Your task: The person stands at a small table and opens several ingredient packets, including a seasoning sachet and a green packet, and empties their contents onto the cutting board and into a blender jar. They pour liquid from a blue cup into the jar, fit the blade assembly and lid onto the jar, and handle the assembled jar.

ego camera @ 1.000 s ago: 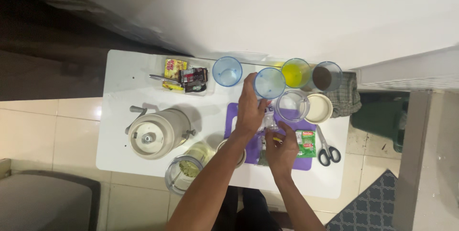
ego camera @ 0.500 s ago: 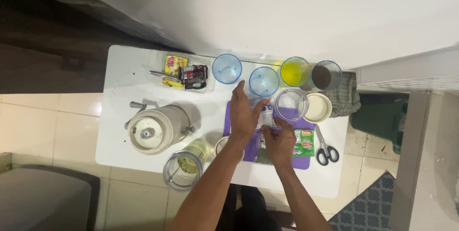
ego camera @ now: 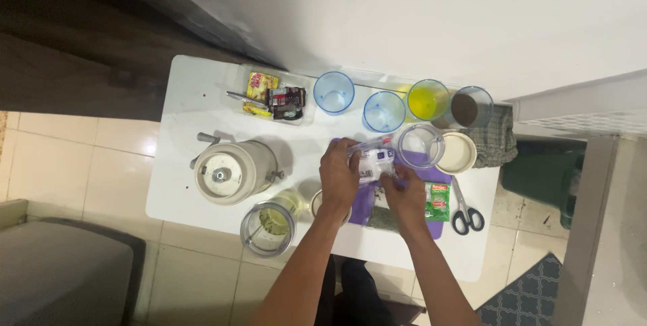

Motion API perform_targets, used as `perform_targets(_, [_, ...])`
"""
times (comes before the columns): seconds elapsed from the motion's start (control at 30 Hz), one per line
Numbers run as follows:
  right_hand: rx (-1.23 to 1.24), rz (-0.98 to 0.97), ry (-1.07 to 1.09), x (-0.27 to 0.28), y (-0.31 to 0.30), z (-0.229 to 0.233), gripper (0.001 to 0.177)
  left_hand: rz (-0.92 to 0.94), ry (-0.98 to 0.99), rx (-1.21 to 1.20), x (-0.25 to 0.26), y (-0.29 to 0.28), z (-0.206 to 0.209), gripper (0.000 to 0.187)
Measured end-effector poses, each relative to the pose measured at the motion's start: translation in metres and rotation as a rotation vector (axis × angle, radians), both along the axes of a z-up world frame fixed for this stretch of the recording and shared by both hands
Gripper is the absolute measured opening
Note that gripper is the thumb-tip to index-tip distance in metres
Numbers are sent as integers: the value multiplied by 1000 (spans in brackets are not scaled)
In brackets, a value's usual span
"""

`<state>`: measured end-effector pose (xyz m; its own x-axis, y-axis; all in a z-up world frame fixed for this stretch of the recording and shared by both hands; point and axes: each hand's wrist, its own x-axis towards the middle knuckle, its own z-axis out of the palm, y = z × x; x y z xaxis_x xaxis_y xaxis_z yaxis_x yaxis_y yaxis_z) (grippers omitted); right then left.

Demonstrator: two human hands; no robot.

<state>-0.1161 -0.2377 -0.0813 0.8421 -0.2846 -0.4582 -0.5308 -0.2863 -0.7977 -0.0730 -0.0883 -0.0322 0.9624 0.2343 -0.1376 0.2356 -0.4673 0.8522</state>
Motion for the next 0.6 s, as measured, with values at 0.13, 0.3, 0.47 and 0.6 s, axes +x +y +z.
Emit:
perform_targets(0.13, [191,-55,19,-6,3,11,48,2,-42,-2,-11,6,33,12])
perform_targets(0.3, [521,-212,107,-21,5,38,53,-44,-34,-111,-23,19,76,15])
perform_targets(0.47, [988,-384,167,-19,14,69,45,-20,159,-421,-35,44,104,18])
perform_targets(0.6, [1141,-240,171,-21,30,99,47,-2,140,-593,-47,61,115,19])
